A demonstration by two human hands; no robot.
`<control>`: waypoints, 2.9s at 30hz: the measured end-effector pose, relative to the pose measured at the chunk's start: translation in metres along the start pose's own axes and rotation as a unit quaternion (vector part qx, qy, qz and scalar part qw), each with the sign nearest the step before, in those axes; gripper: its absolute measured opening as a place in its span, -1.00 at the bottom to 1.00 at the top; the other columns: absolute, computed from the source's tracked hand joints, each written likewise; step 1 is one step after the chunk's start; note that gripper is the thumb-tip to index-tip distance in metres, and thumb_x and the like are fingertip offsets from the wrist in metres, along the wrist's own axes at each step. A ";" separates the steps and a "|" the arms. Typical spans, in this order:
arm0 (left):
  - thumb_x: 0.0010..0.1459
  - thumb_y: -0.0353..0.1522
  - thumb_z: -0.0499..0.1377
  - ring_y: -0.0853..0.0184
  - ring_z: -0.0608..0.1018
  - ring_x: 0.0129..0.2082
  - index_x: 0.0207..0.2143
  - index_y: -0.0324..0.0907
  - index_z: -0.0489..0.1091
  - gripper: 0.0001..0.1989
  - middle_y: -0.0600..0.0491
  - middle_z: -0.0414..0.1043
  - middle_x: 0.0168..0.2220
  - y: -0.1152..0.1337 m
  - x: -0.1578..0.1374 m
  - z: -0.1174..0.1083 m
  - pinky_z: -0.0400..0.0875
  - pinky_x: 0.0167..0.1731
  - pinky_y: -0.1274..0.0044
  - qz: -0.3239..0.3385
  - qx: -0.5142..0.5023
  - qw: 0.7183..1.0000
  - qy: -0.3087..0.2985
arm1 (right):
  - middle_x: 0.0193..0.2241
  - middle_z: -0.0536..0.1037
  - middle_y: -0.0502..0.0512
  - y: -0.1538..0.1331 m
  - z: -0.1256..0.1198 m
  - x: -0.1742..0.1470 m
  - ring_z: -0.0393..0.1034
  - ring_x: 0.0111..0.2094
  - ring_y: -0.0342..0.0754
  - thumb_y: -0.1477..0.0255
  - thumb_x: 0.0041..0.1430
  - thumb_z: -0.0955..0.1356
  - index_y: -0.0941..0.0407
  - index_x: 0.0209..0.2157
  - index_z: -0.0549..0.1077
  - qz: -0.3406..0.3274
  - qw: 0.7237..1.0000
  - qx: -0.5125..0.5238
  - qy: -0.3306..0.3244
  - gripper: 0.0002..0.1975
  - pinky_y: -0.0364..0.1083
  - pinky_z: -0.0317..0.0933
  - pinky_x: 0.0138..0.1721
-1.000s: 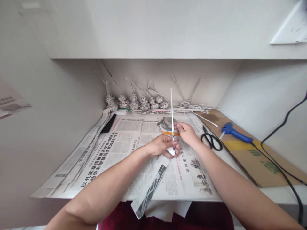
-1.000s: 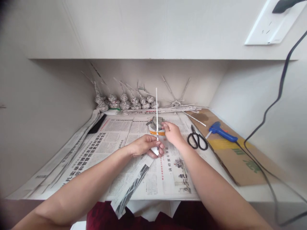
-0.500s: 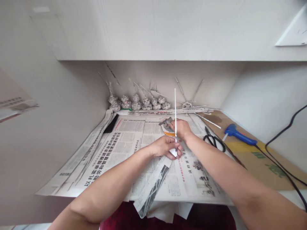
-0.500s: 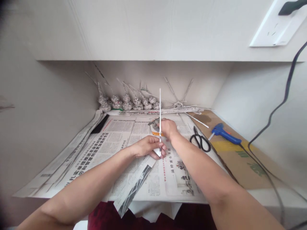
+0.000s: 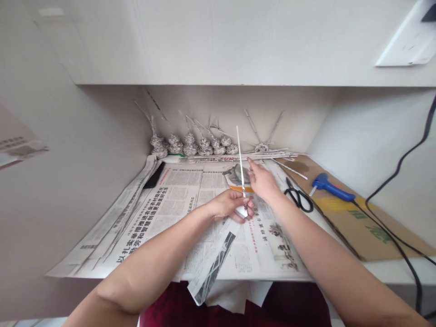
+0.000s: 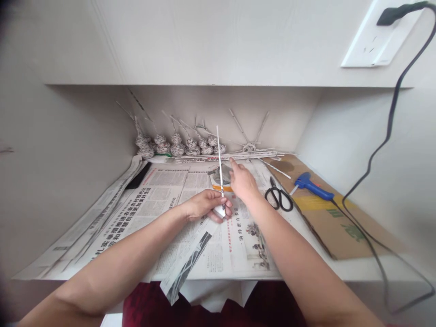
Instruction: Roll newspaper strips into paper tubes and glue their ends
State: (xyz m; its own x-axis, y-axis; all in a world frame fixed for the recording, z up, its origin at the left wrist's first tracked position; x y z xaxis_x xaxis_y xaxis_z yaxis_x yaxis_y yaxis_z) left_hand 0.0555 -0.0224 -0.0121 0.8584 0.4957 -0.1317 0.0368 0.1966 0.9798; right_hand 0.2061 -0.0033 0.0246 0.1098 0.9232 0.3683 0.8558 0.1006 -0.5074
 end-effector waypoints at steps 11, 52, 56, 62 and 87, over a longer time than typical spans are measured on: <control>0.07 -0.16 0.16 0.28 0.54 -0.37 -0.25 -0.30 0.37 -0.64 -0.10 0.45 -0.35 0.000 0.000 0.002 0.45 -0.43 0.46 -0.005 -0.001 1.000 -0.009 | -0.62 0.32 -0.03 -0.004 0.010 -0.025 0.14 -0.56 -0.22 0.17 -0.06 0.41 0.19 -0.29 0.55 0.128 0.831 0.486 -0.238 -0.62 -0.19 0.00 -0.57; 0.02 -0.16 0.20 0.31 0.53 -0.39 -0.30 -0.30 0.40 -0.65 -0.06 0.46 -0.39 0.000 0.001 0.000 0.44 -0.42 0.47 -0.011 0.021 0.999 0.022 | -0.31 0.54 0.13 -0.005 0.006 -0.026 0.35 -0.43 -0.13 0.14 0.04 0.35 0.13 -0.29 0.55 0.105 0.850 0.452 -0.247 -0.64 -0.16 0.17 -0.49; 0.03 -0.18 0.20 0.30 0.54 -0.38 -0.28 -0.31 0.41 -0.65 -0.08 0.47 -0.38 -0.001 0.002 0.000 0.44 -0.42 0.48 -0.012 0.014 1.000 0.022 | -0.38 0.54 0.11 -0.003 0.004 -0.028 0.34 -0.52 -0.18 0.20 0.00 0.40 0.16 -0.26 0.54 0.096 0.826 0.475 -0.289 -0.65 -0.13 0.17 -0.46; 0.00 -0.18 0.22 0.31 0.53 -0.40 -0.26 -0.31 0.42 -0.63 -0.08 0.46 -0.37 -0.003 0.002 0.002 0.43 -0.47 0.51 -0.025 0.016 0.999 0.015 | -0.39 0.54 0.10 0.003 0.009 -0.025 0.33 -0.43 -0.15 0.24 -0.17 0.48 0.17 -0.43 0.54 0.152 0.843 0.475 -0.201 -0.71 -0.17 0.13 -0.49; -0.02 -0.18 0.24 0.30 0.53 -0.36 -0.27 -0.31 0.43 -0.63 -0.09 0.47 -0.36 0.001 -0.001 0.004 0.45 -0.42 0.48 -0.022 0.025 0.999 0.012 | -0.31 0.52 0.12 0.000 0.005 -0.027 0.38 -0.32 -0.11 0.28 -0.09 0.46 0.17 -0.38 0.53 0.128 0.805 0.516 -0.263 -0.74 -0.12 0.26 -0.31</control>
State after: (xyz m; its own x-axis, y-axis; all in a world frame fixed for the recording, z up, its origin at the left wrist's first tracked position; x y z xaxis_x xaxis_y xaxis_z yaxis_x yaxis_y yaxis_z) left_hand 0.0563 -0.0261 -0.0100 0.8431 0.5077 -0.1774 0.0997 0.1767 0.9792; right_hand 0.2008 -0.0261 0.0110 -0.2453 0.9648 -0.0952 -0.0666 -0.1147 -0.9912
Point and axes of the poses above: each hand's wrist, its own x-axis towards the middle knuckle, its own z-axis out of the palm, y = z × x, the point moved 3 cm from there along x, towards the middle knuckle
